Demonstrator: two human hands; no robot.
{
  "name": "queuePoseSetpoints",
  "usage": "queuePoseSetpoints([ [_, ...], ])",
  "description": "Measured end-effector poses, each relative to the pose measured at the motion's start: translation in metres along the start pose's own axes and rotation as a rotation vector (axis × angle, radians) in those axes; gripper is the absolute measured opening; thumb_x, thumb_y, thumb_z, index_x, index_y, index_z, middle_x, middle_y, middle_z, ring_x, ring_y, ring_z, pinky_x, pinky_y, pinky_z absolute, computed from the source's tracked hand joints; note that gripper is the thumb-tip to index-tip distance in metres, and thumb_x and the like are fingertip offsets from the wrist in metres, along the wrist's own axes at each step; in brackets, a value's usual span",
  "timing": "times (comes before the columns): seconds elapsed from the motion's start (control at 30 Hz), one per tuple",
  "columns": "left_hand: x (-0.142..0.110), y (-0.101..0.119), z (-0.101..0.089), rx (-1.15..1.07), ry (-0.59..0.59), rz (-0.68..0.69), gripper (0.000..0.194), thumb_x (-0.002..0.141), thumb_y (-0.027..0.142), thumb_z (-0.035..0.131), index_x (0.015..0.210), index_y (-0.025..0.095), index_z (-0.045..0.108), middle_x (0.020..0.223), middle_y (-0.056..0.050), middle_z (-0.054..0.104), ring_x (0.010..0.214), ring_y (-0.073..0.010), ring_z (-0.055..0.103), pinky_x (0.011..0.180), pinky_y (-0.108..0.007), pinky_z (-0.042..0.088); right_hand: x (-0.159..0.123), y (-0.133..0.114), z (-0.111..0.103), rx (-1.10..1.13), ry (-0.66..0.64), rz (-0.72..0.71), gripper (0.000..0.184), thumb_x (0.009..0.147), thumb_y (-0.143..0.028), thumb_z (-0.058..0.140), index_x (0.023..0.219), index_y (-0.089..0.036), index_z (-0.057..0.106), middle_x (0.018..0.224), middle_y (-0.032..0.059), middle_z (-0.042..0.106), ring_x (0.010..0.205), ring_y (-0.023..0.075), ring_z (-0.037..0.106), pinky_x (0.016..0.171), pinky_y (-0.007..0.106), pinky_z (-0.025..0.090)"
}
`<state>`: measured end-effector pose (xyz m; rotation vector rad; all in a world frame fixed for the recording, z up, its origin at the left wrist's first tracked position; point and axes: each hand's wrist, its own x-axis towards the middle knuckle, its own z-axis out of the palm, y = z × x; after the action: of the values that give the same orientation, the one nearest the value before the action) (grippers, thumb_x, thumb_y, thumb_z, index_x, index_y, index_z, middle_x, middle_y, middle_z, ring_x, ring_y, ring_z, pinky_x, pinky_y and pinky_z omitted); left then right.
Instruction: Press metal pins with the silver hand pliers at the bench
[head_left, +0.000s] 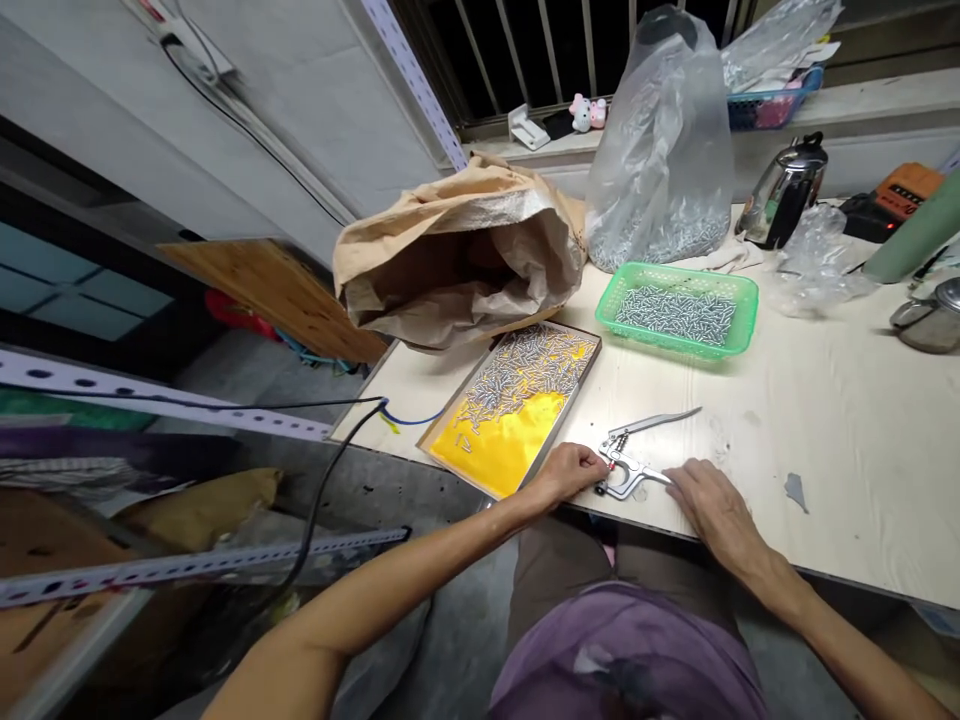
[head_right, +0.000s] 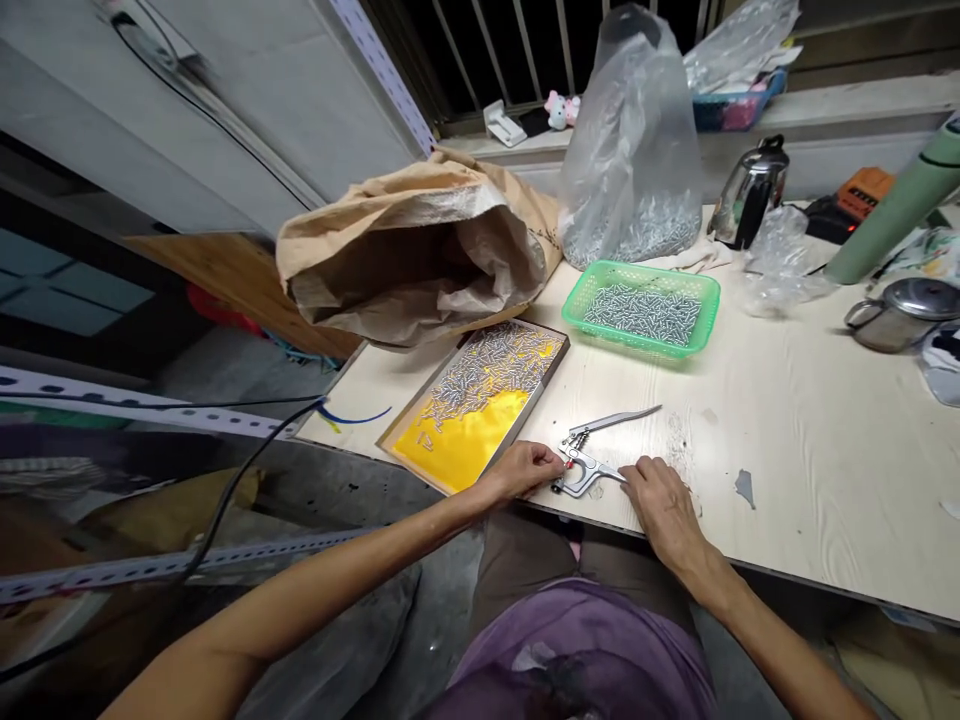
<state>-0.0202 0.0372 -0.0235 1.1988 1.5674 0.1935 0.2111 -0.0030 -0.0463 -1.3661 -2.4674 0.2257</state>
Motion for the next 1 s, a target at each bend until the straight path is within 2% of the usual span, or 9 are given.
queuePoseSetpoints([
  [0.37, 0.007, 0.009, -0.001, 0.128, -0.082, -0.071, 0.018, 0.072, 0.029, 0.058, 0.06, 0.015, 0.056, 0.04, 0.008, 0.039, 0.035, -0.0049, 0.033, 0.037, -0.017, 0.026, -0.002, 0.0, 0.006, -0.005, 0.08, -0.01, 0.02, 0.093, -0.017, 0.041, 0.088, -0.016, 0.061, 0.074, 0.0041, 0.055, 0.067, 0.0165, 0.048, 0.06, 0.028, 0.034],
  [0.5, 0.01, 0.007, -0.002, 0.134, -0.11, -0.087, 0.018, 0.069, 0.028, 0.06, 0.057, 0.016, 0.054, 0.039, 0.008, 0.039, 0.035, -0.0052, 0.034, 0.037, -0.017, 0.026, -0.002, -0.002, 0.003, -0.021, 0.044, 0.008, 0.023, 0.093, -0.017, 0.039, 0.087, -0.016, 0.061, 0.074, 0.0051, 0.056, 0.068, 0.0175, 0.05, 0.061, 0.029, 0.036],
  [0.57, 0.011, 0.003, -0.003, 0.131, -0.136, -0.085, 0.018, 0.068, 0.029, 0.061, 0.056, 0.016, 0.054, 0.039, 0.008, 0.04, 0.035, -0.0056, 0.035, 0.037, -0.018, 0.026, -0.002, -0.001, 0.001, -0.006, -0.007, 0.021, 0.022, 0.092, -0.02, 0.04, 0.091, -0.017, 0.061, 0.08, 0.007, 0.058, 0.073, 0.019, 0.052, 0.063, 0.031, 0.039],
  [0.63, 0.011, 0.0, -0.003, 0.126, -0.16, -0.073, 0.021, 0.066, 0.031, 0.061, 0.054, 0.017, 0.053, 0.038, 0.008, 0.04, 0.035, -0.0058, 0.034, 0.037, -0.019, 0.024, 0.0, 0.002, -0.001, 0.017, -0.039, 0.03, 0.021, 0.09, -0.028, 0.046, 0.104, -0.019, 0.06, 0.098, 0.0112, 0.06, 0.086, 0.0227, 0.054, 0.071, 0.034, 0.043],
  [0.7, 0.008, -0.001, -0.003, 0.118, -0.183, -0.056, 0.024, 0.065, 0.034, 0.062, 0.052, 0.017, 0.051, 0.037, 0.008, 0.039, 0.034, -0.0055, 0.032, 0.037, -0.019, 0.021, 0.005, 0.008, -0.002, 0.019, -0.056, 0.033, 0.043, 0.085, -0.04, 0.055, 0.123, -0.021, 0.05, 0.124, 0.0161, 0.052, 0.107, 0.0295, 0.05, 0.081, 0.042, 0.044],
  [0.77, 0.003, -0.001, -0.002, 0.11, -0.204, -0.047, 0.027, 0.064, 0.036, 0.062, 0.051, 0.017, 0.05, 0.037, 0.008, 0.038, 0.035, -0.0051, 0.031, 0.037, -0.019, 0.021, 0.013, 0.016, -0.002, -0.004, -0.091, 0.026, 0.07, 0.077, -0.051, 0.061, 0.135, -0.021, 0.038, 0.141, 0.0191, 0.037, 0.126, 0.0356, 0.036, 0.09, 0.049, 0.04],
  [0.87, -0.004, 0.0, -0.001, 0.096, -0.211, -0.061, 0.024, 0.063, 0.036, 0.062, 0.054, 0.017, 0.051, 0.039, 0.008, 0.04, 0.036, -0.0055, 0.033, 0.037, -0.019, 0.024, 0.026, 0.028, -0.002, -0.039, -0.19, -0.014, 0.09, 0.069, -0.06, 0.065, 0.14, -0.018, 0.03, 0.146, 0.022, 0.029, 0.134, 0.0386, 0.023, 0.097, 0.054, 0.035],
  [1.0, -0.005, -0.003, 0.001, 0.09, -0.195, -0.093, 0.023, 0.062, 0.037, 0.062, 0.059, 0.016, 0.053, 0.041, 0.008, 0.041, 0.036, -0.0061, 0.035, 0.037, -0.019, 0.026, 0.038, 0.034, -0.003, -0.061, -0.26, -0.057, 0.096, 0.063, -0.061, 0.07, 0.138, -0.013, 0.033, 0.138, 0.0231, 0.04, 0.129, 0.0386, 0.032, 0.1, 0.056, 0.031],
])
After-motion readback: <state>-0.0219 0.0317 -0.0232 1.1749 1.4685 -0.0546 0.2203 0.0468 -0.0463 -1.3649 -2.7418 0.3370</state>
